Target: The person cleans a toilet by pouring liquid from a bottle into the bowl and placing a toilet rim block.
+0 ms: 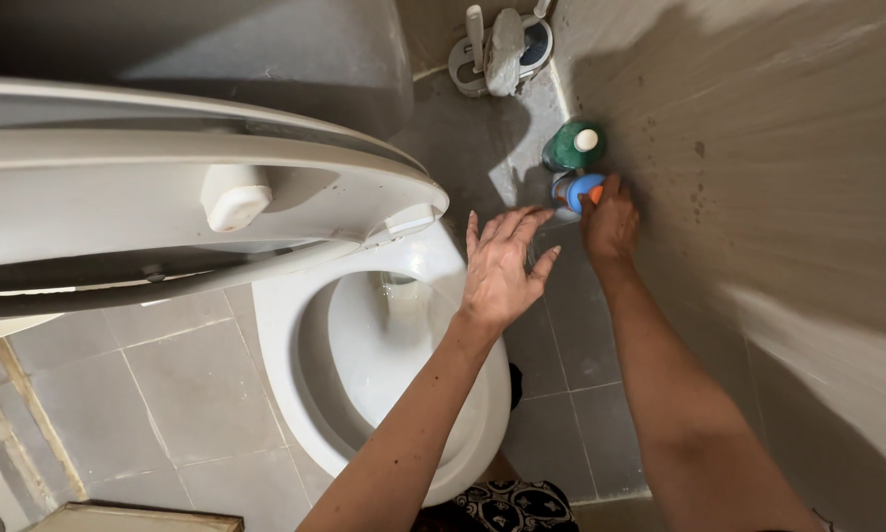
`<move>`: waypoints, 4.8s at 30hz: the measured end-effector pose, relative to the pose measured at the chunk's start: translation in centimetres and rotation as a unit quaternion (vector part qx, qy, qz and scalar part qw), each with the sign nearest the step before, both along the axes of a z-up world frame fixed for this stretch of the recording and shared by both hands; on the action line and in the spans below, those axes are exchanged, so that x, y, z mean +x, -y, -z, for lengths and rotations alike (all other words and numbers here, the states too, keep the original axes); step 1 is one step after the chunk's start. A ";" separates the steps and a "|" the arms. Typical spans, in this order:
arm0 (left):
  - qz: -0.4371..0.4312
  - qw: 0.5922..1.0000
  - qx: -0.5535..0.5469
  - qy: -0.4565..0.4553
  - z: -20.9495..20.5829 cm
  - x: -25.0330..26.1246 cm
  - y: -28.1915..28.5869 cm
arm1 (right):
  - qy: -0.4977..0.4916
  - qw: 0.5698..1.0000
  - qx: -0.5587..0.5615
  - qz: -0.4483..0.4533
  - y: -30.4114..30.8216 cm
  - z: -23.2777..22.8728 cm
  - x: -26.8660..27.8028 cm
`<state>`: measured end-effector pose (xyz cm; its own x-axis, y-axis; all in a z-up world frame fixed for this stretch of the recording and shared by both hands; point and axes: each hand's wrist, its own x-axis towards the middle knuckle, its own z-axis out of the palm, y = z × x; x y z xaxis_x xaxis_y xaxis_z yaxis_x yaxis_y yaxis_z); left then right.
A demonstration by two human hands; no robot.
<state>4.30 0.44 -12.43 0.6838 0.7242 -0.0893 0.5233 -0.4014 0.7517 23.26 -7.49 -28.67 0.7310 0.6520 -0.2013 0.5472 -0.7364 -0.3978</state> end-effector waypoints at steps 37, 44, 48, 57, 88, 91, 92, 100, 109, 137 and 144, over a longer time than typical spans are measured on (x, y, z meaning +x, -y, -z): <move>-0.029 0.997 -0.034 0.064 -26.1 -8.4 -1.9 | -0.035 0.987 0.124 0.101 1.3 -29.3 -11.3; -0.080 0.987 0.029 0.134 -32.8 -10.1 -4.5 | -0.066 0.967 0.233 0.079 -4.3 -38.4 -10.7; -0.105 0.981 0.055 0.152 -36.0 -11.0 -6.1 | 0.006 0.949 0.316 -0.015 -10.2 -45.8 -10.3; -0.126 0.983 0.035 0.132 -37.1 -15.7 -6.1 | 0.110 0.896 0.370 -0.219 -25.3 -55.3 -13.5; -0.143 0.969 -0.103 0.175 -38.1 -22.0 -7.1 | 0.066 0.938 0.340 -0.031 -11.4 -56.9 -19.6; -0.124 0.971 -0.126 0.163 -38.3 -22.5 -7.4 | 0.008 0.951 0.308 0.003 -7.9 -55.6 -22.4; -0.113 0.972 -0.133 0.156 -38.1 -22.8 -7.4 | -0.020 0.957 0.288 0.022 -6.8 -54.9 -23.2; 0.017 0.982 -0.103 0.158 -33.0 -24.9 -4.9 | -0.240 0.926 0.279 0.083 0.1 -49.7 -31.1; 0.001 0.929 -0.357 0.096 -31.1 -28.7 -1.7 | -0.324 0.900 0.247 0.156 4.3 -46.9 -39.4; -0.012 0.870 -0.458 0.182 -26.4 -29.7 8.1 | -0.242 0.927 0.283 0.051 12.1 -45.6 -42.1; -0.005 0.699 -0.649 0.300 -30.0 -31.0 6.8 | -0.467 0.799 0.350 0.145 14.1 -47.3 -40.7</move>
<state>-26.69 -6.41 17.60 0.8759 0.3039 -0.3749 -0.0445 0.8243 0.5644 -17.40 -21.61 18.59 0.6165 0.6736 -0.4077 -0.3820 -0.1970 -0.9029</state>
